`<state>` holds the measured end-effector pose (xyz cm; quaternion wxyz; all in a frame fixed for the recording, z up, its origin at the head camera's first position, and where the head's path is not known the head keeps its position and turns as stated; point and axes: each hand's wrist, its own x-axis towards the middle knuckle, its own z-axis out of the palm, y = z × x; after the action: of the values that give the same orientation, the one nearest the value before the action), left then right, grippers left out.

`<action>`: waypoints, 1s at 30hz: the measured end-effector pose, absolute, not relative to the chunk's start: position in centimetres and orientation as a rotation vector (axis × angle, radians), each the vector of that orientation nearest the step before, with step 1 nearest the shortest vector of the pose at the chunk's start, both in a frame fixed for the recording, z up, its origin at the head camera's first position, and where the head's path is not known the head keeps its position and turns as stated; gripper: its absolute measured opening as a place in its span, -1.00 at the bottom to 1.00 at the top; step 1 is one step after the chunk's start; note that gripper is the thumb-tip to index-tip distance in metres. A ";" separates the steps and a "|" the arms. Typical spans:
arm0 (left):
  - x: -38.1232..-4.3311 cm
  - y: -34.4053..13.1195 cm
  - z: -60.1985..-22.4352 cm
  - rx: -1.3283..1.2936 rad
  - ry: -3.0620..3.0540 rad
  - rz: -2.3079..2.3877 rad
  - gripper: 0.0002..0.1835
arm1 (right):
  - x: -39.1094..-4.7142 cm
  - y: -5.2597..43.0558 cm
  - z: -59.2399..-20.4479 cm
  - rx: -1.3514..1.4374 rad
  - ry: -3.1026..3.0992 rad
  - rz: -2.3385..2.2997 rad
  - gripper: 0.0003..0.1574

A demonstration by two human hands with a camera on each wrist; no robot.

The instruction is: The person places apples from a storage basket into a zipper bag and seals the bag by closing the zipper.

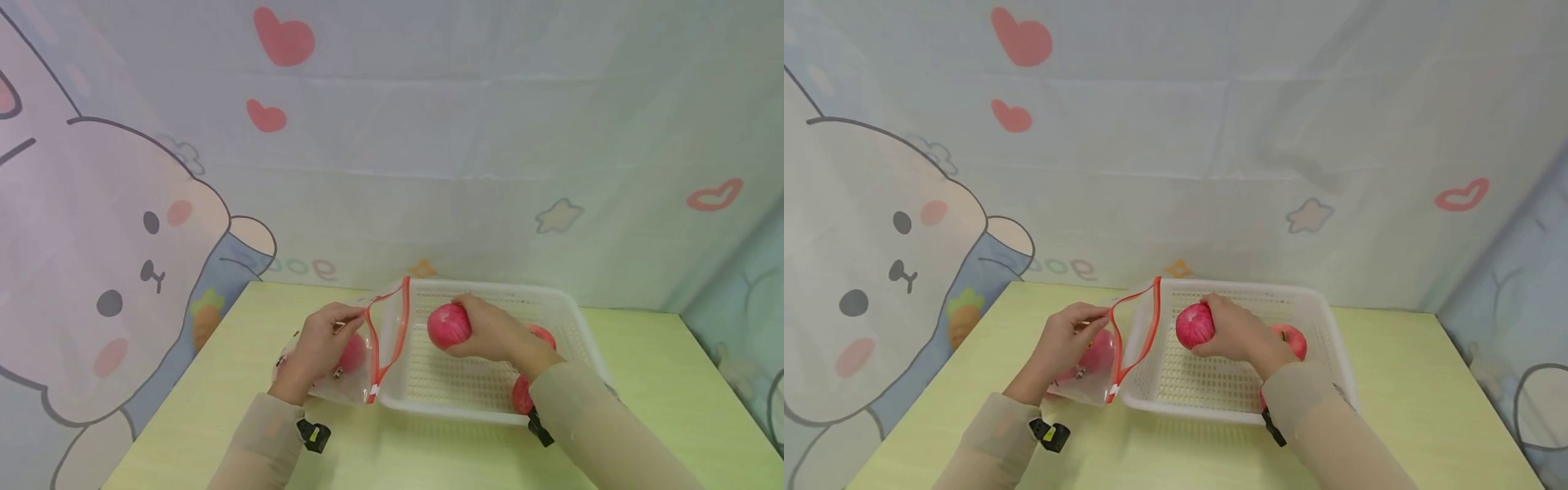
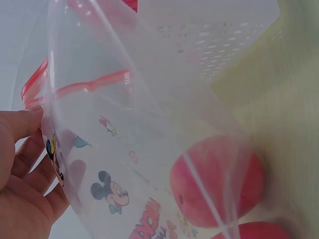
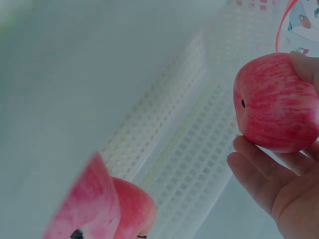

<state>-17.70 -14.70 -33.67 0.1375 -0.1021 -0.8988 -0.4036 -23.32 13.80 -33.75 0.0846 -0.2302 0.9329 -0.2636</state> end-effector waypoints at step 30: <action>-17.8 -13.9 -34.1 -0.296 -2.623 -1.158 -0.78 | -22.8 12.2 -34.5 -0.882 2.765 -0.946 -0.05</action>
<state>-17.84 -13.94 -34.10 0.1293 -0.1017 -0.9023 -0.3985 -22.84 12.15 -34.54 0.0446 -0.2886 0.9049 -0.3097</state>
